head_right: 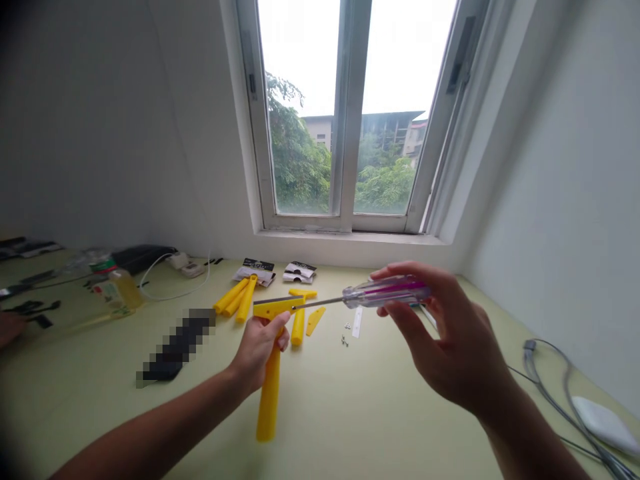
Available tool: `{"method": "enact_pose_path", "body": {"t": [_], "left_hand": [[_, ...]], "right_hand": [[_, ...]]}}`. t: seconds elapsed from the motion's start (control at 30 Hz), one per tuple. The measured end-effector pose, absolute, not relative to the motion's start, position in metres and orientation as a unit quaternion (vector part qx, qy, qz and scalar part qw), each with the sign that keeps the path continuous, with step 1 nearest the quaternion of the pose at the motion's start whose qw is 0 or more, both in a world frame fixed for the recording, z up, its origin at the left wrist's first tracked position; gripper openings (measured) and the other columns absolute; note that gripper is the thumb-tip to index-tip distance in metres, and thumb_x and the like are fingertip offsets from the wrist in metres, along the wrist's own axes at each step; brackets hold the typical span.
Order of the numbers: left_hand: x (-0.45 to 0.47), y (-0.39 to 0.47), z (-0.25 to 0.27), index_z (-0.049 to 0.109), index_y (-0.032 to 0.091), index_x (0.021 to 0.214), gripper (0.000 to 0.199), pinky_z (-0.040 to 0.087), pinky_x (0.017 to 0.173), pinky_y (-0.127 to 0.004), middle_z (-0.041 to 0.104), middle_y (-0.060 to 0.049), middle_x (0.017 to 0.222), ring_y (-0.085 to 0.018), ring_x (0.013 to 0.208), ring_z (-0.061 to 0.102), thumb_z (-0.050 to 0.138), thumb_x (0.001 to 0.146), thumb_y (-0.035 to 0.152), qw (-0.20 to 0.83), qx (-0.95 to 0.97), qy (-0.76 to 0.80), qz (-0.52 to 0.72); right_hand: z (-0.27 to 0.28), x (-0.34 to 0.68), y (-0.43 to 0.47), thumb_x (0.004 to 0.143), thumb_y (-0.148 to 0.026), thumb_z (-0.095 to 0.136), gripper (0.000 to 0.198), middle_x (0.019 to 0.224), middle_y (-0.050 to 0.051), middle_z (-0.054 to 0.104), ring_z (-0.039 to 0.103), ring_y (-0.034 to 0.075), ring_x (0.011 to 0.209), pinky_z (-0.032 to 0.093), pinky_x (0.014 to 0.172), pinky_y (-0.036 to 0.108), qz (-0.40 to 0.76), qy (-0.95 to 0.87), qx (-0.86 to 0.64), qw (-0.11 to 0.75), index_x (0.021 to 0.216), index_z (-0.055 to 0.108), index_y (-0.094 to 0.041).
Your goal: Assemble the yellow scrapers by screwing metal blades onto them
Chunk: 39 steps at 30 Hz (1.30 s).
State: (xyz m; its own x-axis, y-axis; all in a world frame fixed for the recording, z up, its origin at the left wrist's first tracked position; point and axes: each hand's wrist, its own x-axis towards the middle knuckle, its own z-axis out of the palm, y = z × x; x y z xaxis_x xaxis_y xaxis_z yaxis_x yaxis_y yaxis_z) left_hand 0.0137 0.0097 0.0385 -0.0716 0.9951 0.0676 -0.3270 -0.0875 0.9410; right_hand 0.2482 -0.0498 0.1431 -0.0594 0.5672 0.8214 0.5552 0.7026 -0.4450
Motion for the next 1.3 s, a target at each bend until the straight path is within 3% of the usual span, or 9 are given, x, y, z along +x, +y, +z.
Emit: {"method": "enact_pose_path", "body": {"t": [0.17, 0.33, 0.5, 0.67, 0.8, 0.93, 1.1, 1.23, 1.3], "left_hand": [[0.010, 0.012, 0.039, 0.055, 0.015, 0.070, 0.023, 0.031, 0.043, -0.020, 0.042, 0.007, 0.048, -0.006, 0.040, 0.037, 0.070, 0.069, 0.032, 0.519, 0.435, 0.406, 0.614], [0.010, 0.017, 0.036, 0.055, 0.015, 0.068, 0.022, 0.031, 0.043, -0.021, 0.041, 0.008, 0.045, -0.006, 0.039, 0.037, 0.069, 0.070, 0.032, 0.474, 0.449, 0.445, 0.613], [0.010, 0.021, 0.032, 0.054, 0.015, 0.069, 0.022, 0.033, 0.044, -0.021, 0.042, 0.007, 0.046, -0.006, 0.040, 0.038, 0.069, 0.070, 0.032, 0.475, 0.455, 0.433, 0.616], [0.008, 0.025, 0.029, 0.053, 0.016, 0.070, 0.027, 0.033, 0.043, -0.021, 0.041, 0.008, 0.046, -0.006, 0.040, 0.037, 0.073, 0.066, 0.034, 0.485, 0.435, 0.432, 0.623], [0.007, 0.026, 0.030, 0.054, 0.016, 0.073, 0.029, 0.034, 0.043, -0.020, 0.041, 0.009, 0.048, -0.006, 0.040, 0.038, 0.075, 0.062, 0.033, 0.492, 0.435, 0.411, 0.632], [0.007, 0.027, 0.030, 0.053, 0.016, 0.071, 0.029, 0.034, 0.042, -0.020, 0.041, 0.009, 0.049, -0.005, 0.040, 0.039, 0.076, 0.063, 0.033, 0.496, 0.424, 0.412, 0.636], [0.006, 0.028, 0.028, 0.054, 0.016, 0.073, 0.026, 0.034, 0.043, -0.021, 0.040, 0.009, 0.048, -0.006, 0.040, 0.038, 0.073, 0.067, 0.032, 0.500, 0.440, 0.396, 0.632], [0.004, 0.029, 0.030, 0.051, 0.017, 0.073, 0.026, 0.033, 0.044, -0.020, 0.041, 0.009, 0.048, -0.006, 0.041, 0.037, 0.071, 0.070, 0.032, 0.520, 0.422, 0.386, 0.634], [0.004, 0.028, 0.032, 0.051, 0.017, 0.073, 0.025, 0.034, 0.045, -0.021, 0.041, 0.008, 0.047, -0.006, 0.042, 0.037, 0.070, 0.072, 0.032, 0.530, 0.429, 0.373, 0.629]], "right_hand": [[0.147, 0.257, -0.055, 0.081, -0.038, 0.060, 0.010, 0.055, 0.001, 0.053, 0.049, 0.020, 0.045, 0.039, 0.045, 0.034, -0.144, -0.682, -0.507, 0.506, 0.078, 0.053, -0.031], [0.145, 0.254, -0.050, 0.091, -0.030, 0.046, 0.029, 0.102, 0.009, 0.063, 0.063, 0.019, 0.076, 0.051, 0.063, 0.031, -0.010, -0.795, -0.422, 0.435, 0.119, 0.042, -0.024], [0.142, 0.248, -0.047, 0.089, -0.032, 0.052, 0.014, 0.069, 0.002, 0.063, 0.059, 0.015, 0.054, 0.048, 0.054, 0.027, -0.150, -0.752, -0.444, 0.464, 0.098, 0.055, -0.021], [0.144, 0.247, -0.047, 0.090, -0.030, 0.050, 0.032, 0.106, 0.010, 0.065, 0.065, 0.019, 0.082, 0.053, 0.071, 0.031, -0.069, -0.830, -0.383, 0.399, 0.121, 0.048, -0.022], [0.142, 0.244, -0.047, 0.086, -0.039, 0.057, 0.020, 0.065, 0.003, 0.064, 0.062, 0.018, 0.057, 0.051, 0.059, 0.031, -0.131, -0.763, -0.443, 0.452, 0.092, 0.060, -0.019], [0.139, 0.241, -0.047, 0.090, -0.031, 0.051, 0.030, 0.107, 0.010, 0.064, 0.065, 0.021, 0.086, 0.053, 0.071, 0.031, -0.024, -0.822, -0.377, 0.427, 0.118, 0.050, -0.021], [0.137, 0.239, -0.043, 0.086, -0.035, 0.058, 0.015, 0.070, 0.003, 0.065, 0.062, 0.017, 0.061, 0.048, 0.061, 0.028, -0.112, -0.763, -0.407, 0.489, 0.092, 0.060, -0.021], [0.140, 0.241, -0.044, 0.091, -0.032, 0.047, 0.035, 0.114, 0.011, 0.061, 0.063, 0.022, 0.093, 0.051, 0.074, 0.032, -0.040, -0.808, -0.398, 0.433, 0.125, 0.046, -0.022], [0.141, 0.242, -0.045, 0.091, -0.029, 0.048, 0.032, 0.110, 0.010, 0.063, 0.064, 0.020, 0.088, 0.051, 0.075, 0.031, -0.060, -0.815, -0.378, 0.434, 0.123, 0.047, -0.023]]}}
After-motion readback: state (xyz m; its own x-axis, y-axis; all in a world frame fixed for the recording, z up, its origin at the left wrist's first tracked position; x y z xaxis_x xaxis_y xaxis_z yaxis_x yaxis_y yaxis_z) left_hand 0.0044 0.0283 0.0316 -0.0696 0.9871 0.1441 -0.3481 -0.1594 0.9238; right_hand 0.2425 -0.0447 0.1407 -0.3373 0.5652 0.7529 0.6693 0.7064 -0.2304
